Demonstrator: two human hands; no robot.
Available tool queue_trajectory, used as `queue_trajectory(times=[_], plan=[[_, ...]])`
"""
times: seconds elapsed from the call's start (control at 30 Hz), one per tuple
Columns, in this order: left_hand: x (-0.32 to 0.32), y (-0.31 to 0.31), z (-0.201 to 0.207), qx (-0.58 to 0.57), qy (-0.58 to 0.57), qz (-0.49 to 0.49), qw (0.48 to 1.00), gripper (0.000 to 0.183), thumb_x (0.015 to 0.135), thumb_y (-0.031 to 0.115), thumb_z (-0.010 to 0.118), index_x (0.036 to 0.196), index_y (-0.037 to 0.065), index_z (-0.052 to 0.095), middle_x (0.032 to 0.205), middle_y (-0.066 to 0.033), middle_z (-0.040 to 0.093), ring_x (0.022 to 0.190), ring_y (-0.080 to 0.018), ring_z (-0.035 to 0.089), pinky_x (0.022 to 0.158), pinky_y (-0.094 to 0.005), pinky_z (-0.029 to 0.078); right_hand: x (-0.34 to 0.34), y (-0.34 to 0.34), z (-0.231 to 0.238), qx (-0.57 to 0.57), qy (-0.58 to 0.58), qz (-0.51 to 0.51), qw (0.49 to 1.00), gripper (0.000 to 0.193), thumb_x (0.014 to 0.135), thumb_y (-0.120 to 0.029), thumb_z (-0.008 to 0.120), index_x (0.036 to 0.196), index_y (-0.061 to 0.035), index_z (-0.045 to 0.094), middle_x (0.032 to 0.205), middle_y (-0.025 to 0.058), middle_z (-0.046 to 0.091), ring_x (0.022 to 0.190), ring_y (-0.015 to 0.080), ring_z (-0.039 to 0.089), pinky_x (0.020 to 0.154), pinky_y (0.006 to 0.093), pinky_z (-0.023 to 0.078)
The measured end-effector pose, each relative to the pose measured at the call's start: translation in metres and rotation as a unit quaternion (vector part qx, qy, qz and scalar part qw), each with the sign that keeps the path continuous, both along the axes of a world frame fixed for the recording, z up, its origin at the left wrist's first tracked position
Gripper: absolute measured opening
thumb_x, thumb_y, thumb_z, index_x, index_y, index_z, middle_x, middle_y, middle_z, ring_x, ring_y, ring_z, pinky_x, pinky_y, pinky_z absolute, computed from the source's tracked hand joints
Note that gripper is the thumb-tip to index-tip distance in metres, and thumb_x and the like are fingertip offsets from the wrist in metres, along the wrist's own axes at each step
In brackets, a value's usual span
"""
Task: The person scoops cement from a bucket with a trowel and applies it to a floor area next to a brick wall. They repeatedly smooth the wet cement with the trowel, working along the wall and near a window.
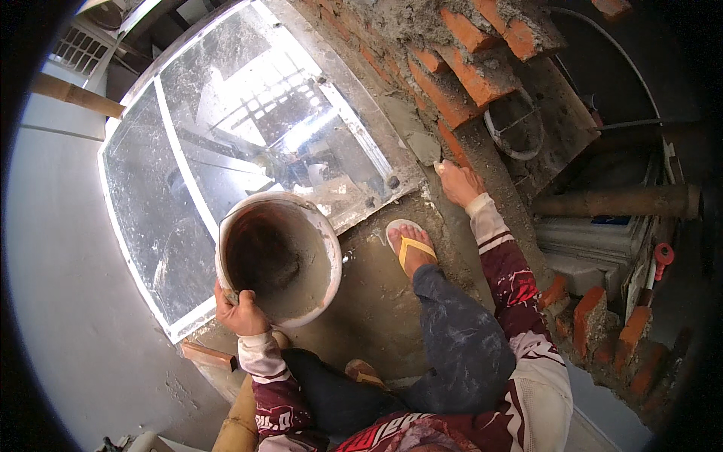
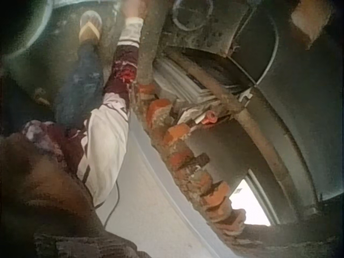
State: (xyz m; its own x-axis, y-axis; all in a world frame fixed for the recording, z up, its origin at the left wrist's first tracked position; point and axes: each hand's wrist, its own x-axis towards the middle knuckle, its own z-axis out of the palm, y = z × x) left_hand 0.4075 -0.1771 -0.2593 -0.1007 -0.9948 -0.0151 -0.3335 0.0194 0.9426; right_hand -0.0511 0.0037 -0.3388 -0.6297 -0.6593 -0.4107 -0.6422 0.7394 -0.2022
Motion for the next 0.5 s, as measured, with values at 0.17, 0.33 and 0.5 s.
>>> queue_trajectory(times=[0.17, 0.33, 0.5], plan=[[-0.002, -0.002, -0.002, -0.029, 0.030, 0.004, 0.999, 0.052, 0.072, -0.004, 0.050, 0.123, -0.008, 0.059, 0.106, -0.0084, 0.067, 0.092, -0.0152, 0.061, 0.085, -0.0254, 0.048, 0.017, 0.017, 0.010, 0.039, -0.013, -0.045, 0.998, 0.033, 0.098, -0.034, 0.044, 0.117, -0.0102, 0.057, 0.102, 0.0248, 0.068, 0.097, 0.0467, 0.064, 0.084, 0.0556, 0.049], [-0.002, -0.001, -0.001, -0.029, 0.023, -0.015, 0.999, 0.052, 0.073, -0.005, 0.050, 0.124, -0.008, 0.058, 0.106, -0.0076, 0.067, 0.091, -0.0143, 0.060, 0.084, -0.0248, 0.048, 0.028, 0.071, -0.009, 0.056, 0.045, -0.009, 0.997, 0.035, 0.098, -0.030, 0.046, 0.126, -0.0109, 0.055, 0.098, 0.0236, 0.069, 0.092, 0.0451, 0.066, 0.080, 0.0542, 0.051], [0.001, 0.000, 0.003, -0.010, 0.029, 0.011, 0.999, 0.054, 0.072, -0.005, 0.050, 0.125, -0.008, 0.058, 0.107, -0.0073, 0.067, 0.091, -0.0142, 0.060, 0.085, -0.0251, 0.048, 0.064, 0.084, 0.033, 0.089, 0.034, -0.045, 0.994, 0.040, 0.098, -0.030, 0.048, 0.132, -0.0093, 0.051, 0.091, 0.0230, 0.069, 0.084, 0.0436, 0.068, 0.073, 0.0534, 0.053]])
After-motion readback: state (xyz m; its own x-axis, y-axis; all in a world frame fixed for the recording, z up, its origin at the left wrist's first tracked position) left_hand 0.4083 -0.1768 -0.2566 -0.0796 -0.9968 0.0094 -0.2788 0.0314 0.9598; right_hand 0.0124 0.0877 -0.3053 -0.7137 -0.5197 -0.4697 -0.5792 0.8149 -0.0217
